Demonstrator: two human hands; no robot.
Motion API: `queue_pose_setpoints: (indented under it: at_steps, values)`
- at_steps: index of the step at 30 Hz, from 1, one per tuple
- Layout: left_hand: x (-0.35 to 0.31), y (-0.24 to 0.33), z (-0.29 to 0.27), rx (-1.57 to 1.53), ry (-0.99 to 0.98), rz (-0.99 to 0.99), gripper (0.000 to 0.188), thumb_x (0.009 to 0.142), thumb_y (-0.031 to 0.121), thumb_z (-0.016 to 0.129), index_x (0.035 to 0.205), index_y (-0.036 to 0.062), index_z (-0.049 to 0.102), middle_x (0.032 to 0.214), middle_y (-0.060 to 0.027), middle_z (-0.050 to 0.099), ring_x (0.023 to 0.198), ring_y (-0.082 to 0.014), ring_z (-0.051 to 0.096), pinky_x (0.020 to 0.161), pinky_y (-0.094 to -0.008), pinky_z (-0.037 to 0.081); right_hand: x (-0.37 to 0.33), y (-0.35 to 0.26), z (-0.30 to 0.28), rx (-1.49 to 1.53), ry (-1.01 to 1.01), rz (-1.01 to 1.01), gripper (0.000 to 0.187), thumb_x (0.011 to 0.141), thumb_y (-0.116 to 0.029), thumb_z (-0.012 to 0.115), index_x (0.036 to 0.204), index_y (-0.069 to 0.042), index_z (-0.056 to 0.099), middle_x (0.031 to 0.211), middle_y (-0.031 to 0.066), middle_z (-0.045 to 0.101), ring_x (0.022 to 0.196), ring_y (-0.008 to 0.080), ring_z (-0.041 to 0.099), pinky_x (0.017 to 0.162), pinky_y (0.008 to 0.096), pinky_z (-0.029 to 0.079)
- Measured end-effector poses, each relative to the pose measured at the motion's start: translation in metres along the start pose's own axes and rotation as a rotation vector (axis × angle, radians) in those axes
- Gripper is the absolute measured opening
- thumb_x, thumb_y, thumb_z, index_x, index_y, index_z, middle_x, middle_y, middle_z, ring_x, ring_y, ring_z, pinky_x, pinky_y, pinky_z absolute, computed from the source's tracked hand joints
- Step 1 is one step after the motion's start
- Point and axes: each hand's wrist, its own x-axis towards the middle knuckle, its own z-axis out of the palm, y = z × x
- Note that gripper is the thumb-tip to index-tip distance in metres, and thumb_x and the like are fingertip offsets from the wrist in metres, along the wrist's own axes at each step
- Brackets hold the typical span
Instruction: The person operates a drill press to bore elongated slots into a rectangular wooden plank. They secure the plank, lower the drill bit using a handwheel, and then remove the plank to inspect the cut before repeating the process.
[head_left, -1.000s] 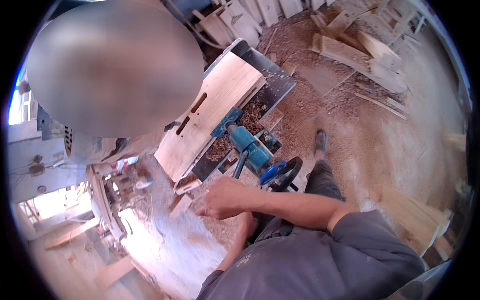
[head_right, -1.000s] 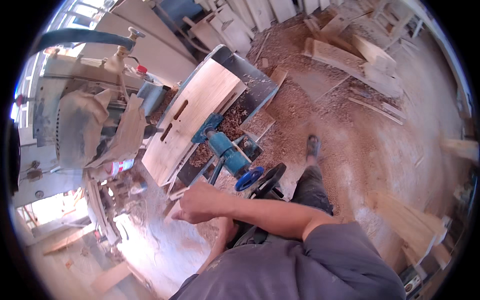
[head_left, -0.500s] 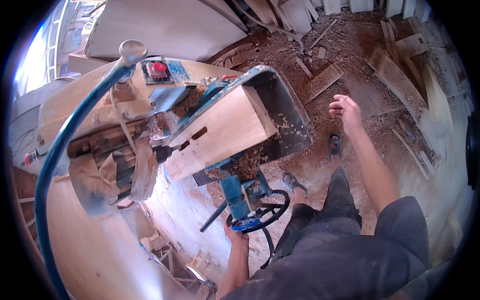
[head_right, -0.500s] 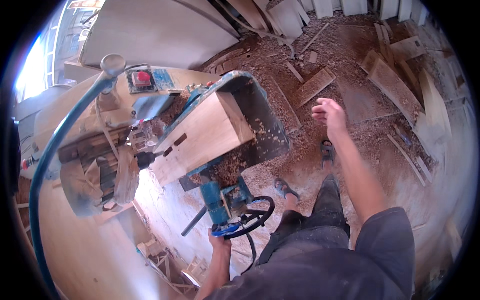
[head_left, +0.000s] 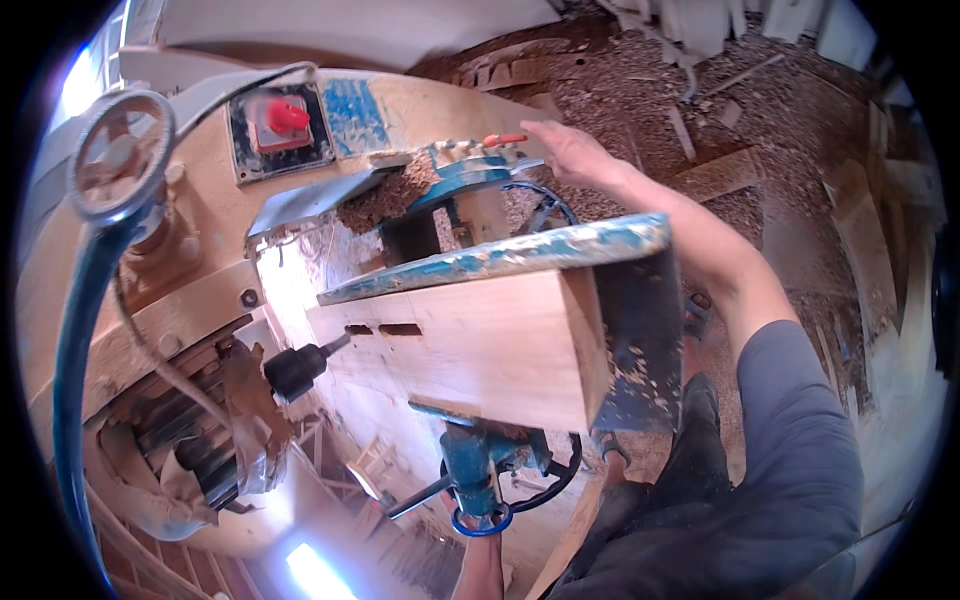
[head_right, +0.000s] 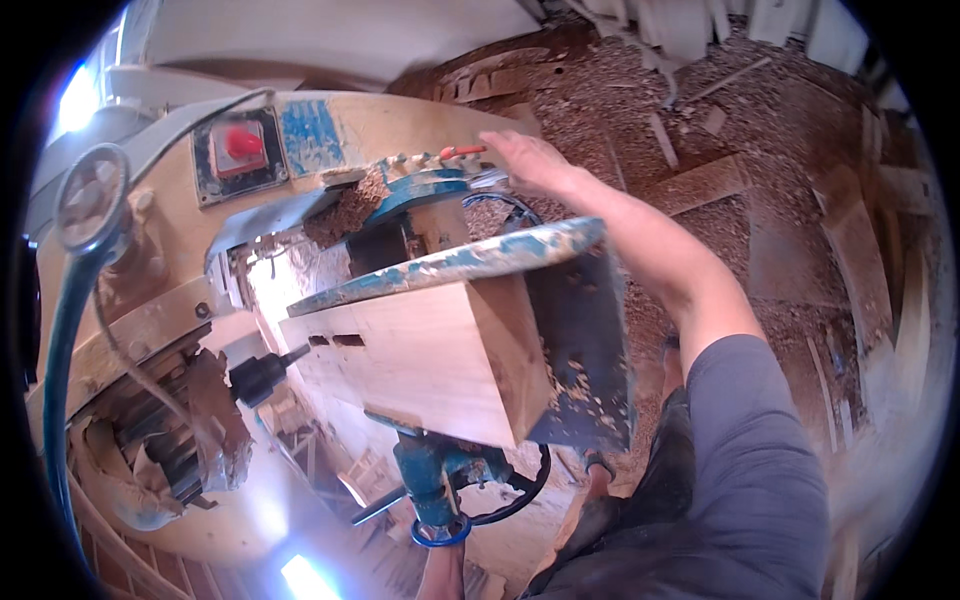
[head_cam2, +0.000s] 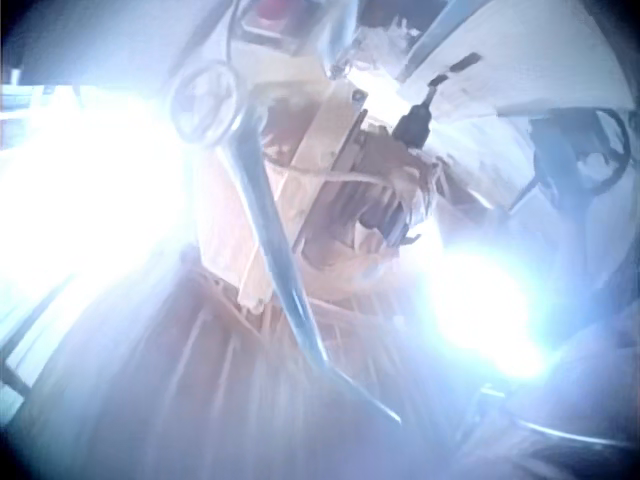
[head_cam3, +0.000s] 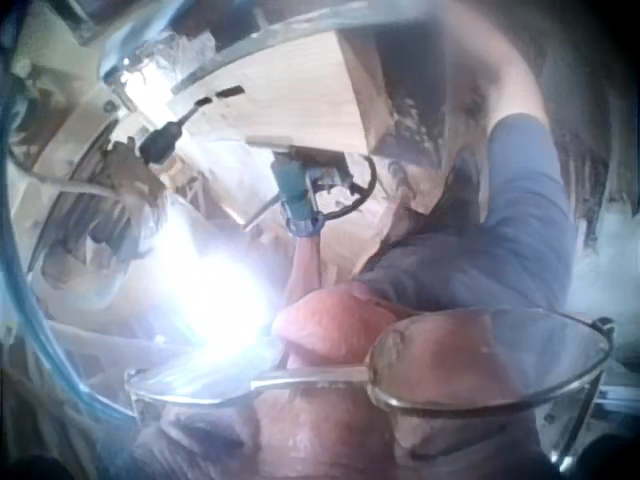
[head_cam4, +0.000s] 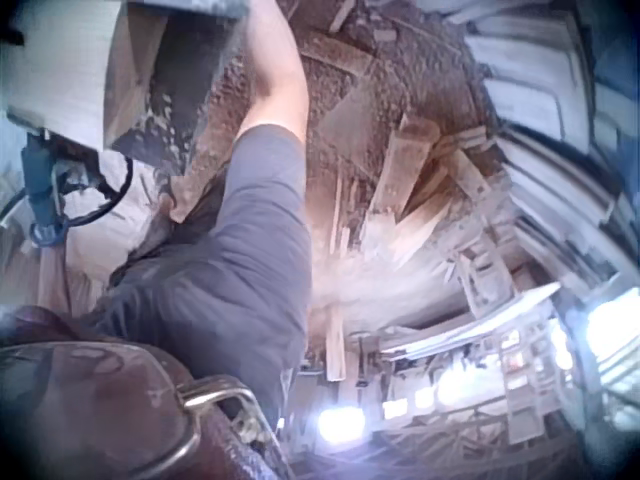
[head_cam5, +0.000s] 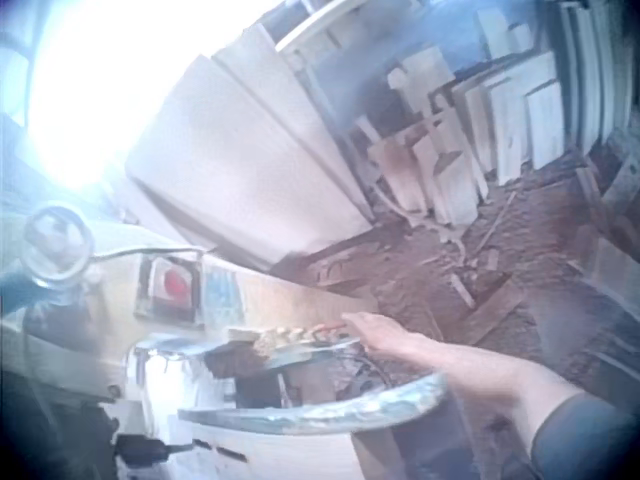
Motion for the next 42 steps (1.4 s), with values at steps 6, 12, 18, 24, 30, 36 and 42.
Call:
queue_pose_setpoints:
  at_steps: [6, 12, 18, 24, 30, 36, 42]
  values:
    - [-0.005, 0.01, 0.034, -0.017, 0.048, 0.025, 0.053, 0.087, 0.039, 0.045, 0.128, 0.0041, 0.047, 0.121, -0.0163, 0.051, 0.111, -0.0352, 0.051, 0.094, -0.045, 0.038, 0.065, -0.005, 0.019, -0.164, -0.335, -0.064, 0.015, 0.086, -0.008, 0.057, 0.1, -0.006, 0.05, 0.089, 0.0163, 0.066, 0.087, 0.038, 0.066, 0.073, 0.048, 0.053]
    - [-0.004, 0.026, 0.076, -0.074, 0.058, 0.051, 0.053, 0.082, 0.031, 0.06, 0.123, 0.0002, 0.047, 0.113, -0.0182, 0.049, 0.105, -0.0364, 0.051, 0.086, -0.0446, 0.039, 0.085, 0.015, 0.015, -0.322, -0.356, -0.192, 0.011, 0.088, -0.017, 0.058, 0.093, -0.008, 0.052, 0.079, 0.0116, 0.063, 0.073, 0.0319, 0.066, 0.065, 0.0461, 0.054]
    - [0.019, 0.011, -0.012, 0.851, -0.389, 0.373, 0.096, 0.086, 0.068, 0.035, 0.153, 0.0001, 0.021, 0.156, -0.0225, 0.028, 0.143, -0.0399, 0.03, 0.12, -0.0532, 0.016, 0.119, 0.002, 0.02, 0.035, 0.098, -0.123, 0.037, 0.085, -0.005, 0.053, 0.122, -0.006, 0.056, 0.108, 0.0212, 0.065, 0.101, 0.0368, 0.064, 0.086, 0.0452, 0.052]
    - [0.024, 0.021, 0.02, 0.509, -0.302, 0.201, 0.084, 0.086, 0.061, 0.04, 0.145, 0.0026, 0.03, 0.143, -0.018, 0.036, 0.131, -0.0368, 0.035, 0.109, -0.051, 0.025, -0.116, 0.08, 0.124, 0.294, 0.012, 0.856, 0.059, 0.091, -0.039, 0.062, 0.129, 0.006, 0.051, 0.119, 0.023, 0.064, 0.113, 0.0333, 0.06, 0.097, 0.0425, 0.046]
    - [-0.008, 0.027, 0.094, 0.405, 0.055, 0.385, 0.032, 0.089, 0.024, 0.068, 0.107, -0.002, 0.061, 0.083, -0.0095, 0.07, 0.071, -0.0192, 0.065, 0.061, -0.0334, 0.052, -0.207, -0.003, 0.198, 1.447, 0.216, 1.392, 0.016, 0.088, -0.009, 0.065, 0.101, 0.0, 0.06, 0.08, 0.0062, 0.06, 0.074, 0.0195, 0.06, 0.073, 0.0348, 0.048]
    - [-0.015, 0.04, 0.083, 0.693, 0.077, 0.102, 0.076, 0.09, 0.057, 0.041, 0.144, 0.004, 0.037, 0.141, -0.0151, 0.043, 0.128, -0.0335, 0.042, 0.107, -0.0497, 0.033, -0.201, 0.019, 0.195, 1.569, 0.031, 1.43, 0.006, 0.083, -0.003, 0.059, 0.077, -0.002, 0.059, 0.055, 0.0051, 0.046, 0.048, 0.0195, 0.048, 0.052, 0.0395, 0.045]
    - [-0.007, 0.036, 0.058, 0.622, -0.134, 0.126, 0.087, 0.089, 0.064, 0.036, 0.152, 0.0044, 0.029, 0.155, -0.0159, 0.034, 0.141, -0.0363, 0.034, 0.117, -0.0522, 0.025, -0.075, 0.071, 0.156, 0.979, -0.487, 1.363, 0.013, 0.077, 0.001, 0.058, 0.065, 0.003, 0.053, 0.052, 0.0137, 0.048, 0.04, 0.0251, 0.048, 0.039, 0.0451, 0.041]
